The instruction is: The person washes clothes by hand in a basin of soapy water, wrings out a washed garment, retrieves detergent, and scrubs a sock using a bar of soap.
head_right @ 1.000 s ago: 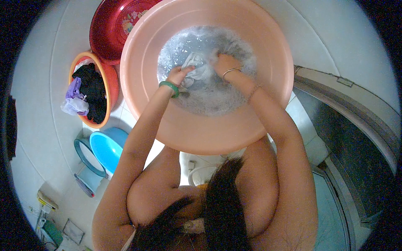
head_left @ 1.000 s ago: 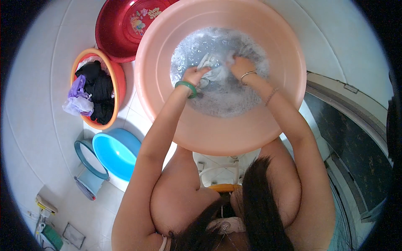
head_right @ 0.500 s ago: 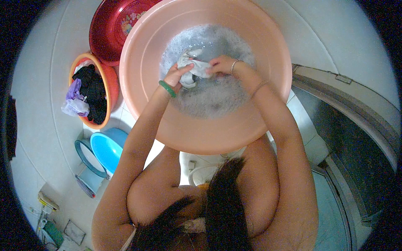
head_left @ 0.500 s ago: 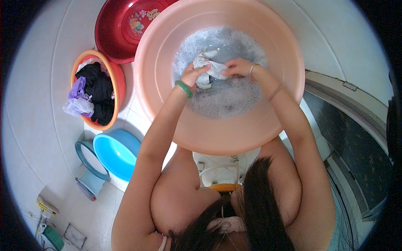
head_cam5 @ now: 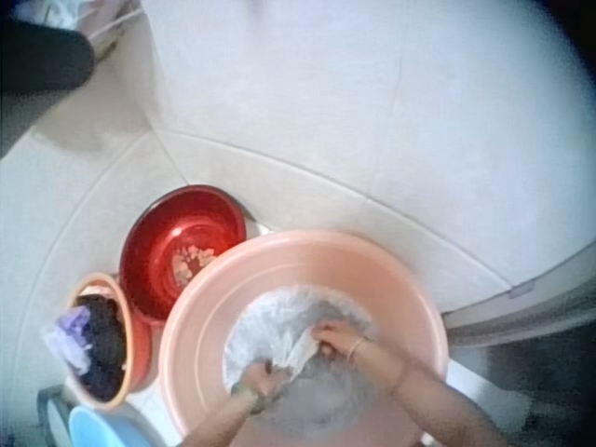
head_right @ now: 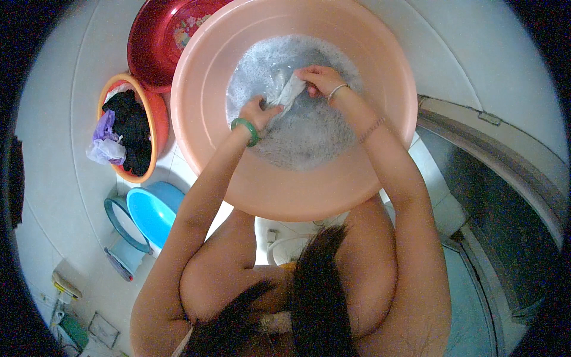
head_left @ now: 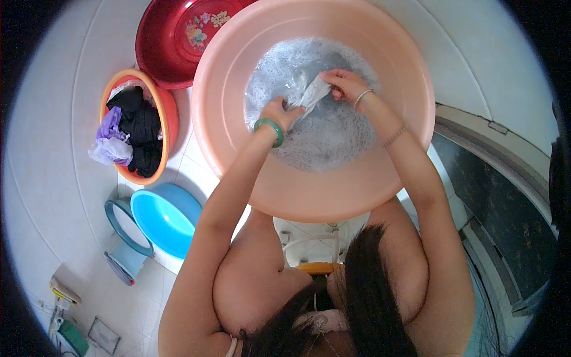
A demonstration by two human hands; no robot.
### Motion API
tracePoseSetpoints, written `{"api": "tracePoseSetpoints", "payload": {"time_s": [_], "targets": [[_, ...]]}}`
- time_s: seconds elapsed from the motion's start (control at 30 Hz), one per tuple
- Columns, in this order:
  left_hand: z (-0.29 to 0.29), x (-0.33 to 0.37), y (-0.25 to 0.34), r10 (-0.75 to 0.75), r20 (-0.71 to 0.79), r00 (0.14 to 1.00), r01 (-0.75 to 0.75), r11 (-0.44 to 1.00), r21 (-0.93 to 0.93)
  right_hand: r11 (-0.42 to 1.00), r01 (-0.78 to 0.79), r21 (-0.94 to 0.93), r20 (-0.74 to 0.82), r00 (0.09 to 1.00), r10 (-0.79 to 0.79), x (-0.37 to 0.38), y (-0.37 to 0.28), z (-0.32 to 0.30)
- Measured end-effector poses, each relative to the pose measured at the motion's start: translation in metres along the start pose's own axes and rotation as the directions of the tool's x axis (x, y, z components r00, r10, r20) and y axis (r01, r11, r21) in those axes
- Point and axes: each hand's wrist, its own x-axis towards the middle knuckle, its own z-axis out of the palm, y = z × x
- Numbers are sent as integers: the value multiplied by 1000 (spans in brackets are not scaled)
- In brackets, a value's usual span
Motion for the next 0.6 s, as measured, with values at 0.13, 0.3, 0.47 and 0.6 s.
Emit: {"api": "tracePoseSetpoints", "payload": {"time_s": [0.13, 0.3, 0.47, 0.6], "targets": [[3, -5, 8, 274, -343, 899, -307, 950, -46, 998, 30, 61, 13, 999, -31, -14, -6, 18], [6, -4, 18, 554, -260, 791, -597, 606, -525, 986, 78, 148, 272, 955, -116, -28, -21, 21], [4, -1, 17, 420, 44, 906, -176, 470, -865, 978, 209, -1, 297, 934, -200, -24, -21, 6], [-3, 7, 6, 327, 162, 931, -9, 464, -886, 801, 364, -476, 241, 930, -279, -13, -14, 6]]}}
